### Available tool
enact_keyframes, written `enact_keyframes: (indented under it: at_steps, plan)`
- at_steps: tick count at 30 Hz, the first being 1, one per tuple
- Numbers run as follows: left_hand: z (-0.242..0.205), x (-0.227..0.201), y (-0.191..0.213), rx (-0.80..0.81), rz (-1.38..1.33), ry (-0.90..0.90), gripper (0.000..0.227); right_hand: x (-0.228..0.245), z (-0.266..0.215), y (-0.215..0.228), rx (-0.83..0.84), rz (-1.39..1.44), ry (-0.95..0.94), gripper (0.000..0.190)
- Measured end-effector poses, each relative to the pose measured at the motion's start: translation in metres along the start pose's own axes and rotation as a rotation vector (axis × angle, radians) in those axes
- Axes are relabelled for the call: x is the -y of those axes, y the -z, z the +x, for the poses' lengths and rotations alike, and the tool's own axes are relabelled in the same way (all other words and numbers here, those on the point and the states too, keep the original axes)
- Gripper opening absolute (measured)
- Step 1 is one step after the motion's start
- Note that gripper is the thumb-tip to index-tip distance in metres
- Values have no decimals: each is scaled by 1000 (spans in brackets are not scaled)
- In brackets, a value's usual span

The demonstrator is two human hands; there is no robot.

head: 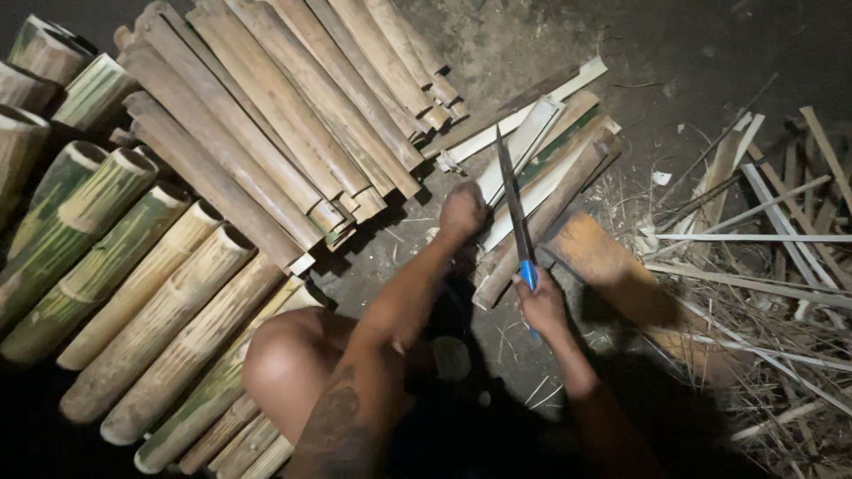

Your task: The person splits bamboo poles into thin strips using a knife and a wooden block. They repeatedly pick up bamboo pieces, position them on the block, and split them with the knife, discarding the resulting strips to the side.

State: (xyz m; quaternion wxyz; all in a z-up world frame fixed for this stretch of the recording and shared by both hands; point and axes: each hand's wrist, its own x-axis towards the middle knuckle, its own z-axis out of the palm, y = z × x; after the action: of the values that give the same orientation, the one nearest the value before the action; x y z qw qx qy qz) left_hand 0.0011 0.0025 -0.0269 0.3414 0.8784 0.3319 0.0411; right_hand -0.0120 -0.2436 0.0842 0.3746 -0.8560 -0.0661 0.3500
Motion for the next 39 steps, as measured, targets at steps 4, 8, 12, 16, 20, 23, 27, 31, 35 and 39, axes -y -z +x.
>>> enact_keyframes:
  at_steps: [4,8,12,16,20,23,27,31,35,39]
  plan:
    - [-11,-16,-6,-195,205,-116,67,-12,-7,6,-44,78,25,17]
    - [-22,-37,-21,190,59,-200,29,-23,-15,14,-71,171,0,16]
    - [-15,-37,-43,333,93,-34,26,-24,-26,20,-140,200,16,16]
    - [-8,-13,-57,271,271,-195,25,-17,-40,30,-159,246,43,14]
    - [-2,-6,-60,322,126,-116,24,-14,-53,40,-183,256,30,14]
    - [-5,-17,-51,455,-26,-306,23,-26,-65,48,-191,350,40,15]
    - [-34,-52,-26,325,-476,-75,32,-48,-76,56,-305,259,133,16]
    - [-78,-103,-5,161,-1153,-289,59,-62,-81,59,-577,60,442,17]
    - [-55,-164,33,-278,-757,-514,44,-75,-102,76,-442,290,152,20]
    - [-48,-234,69,-97,-1324,-493,29,-64,-129,95,-434,450,200,31]
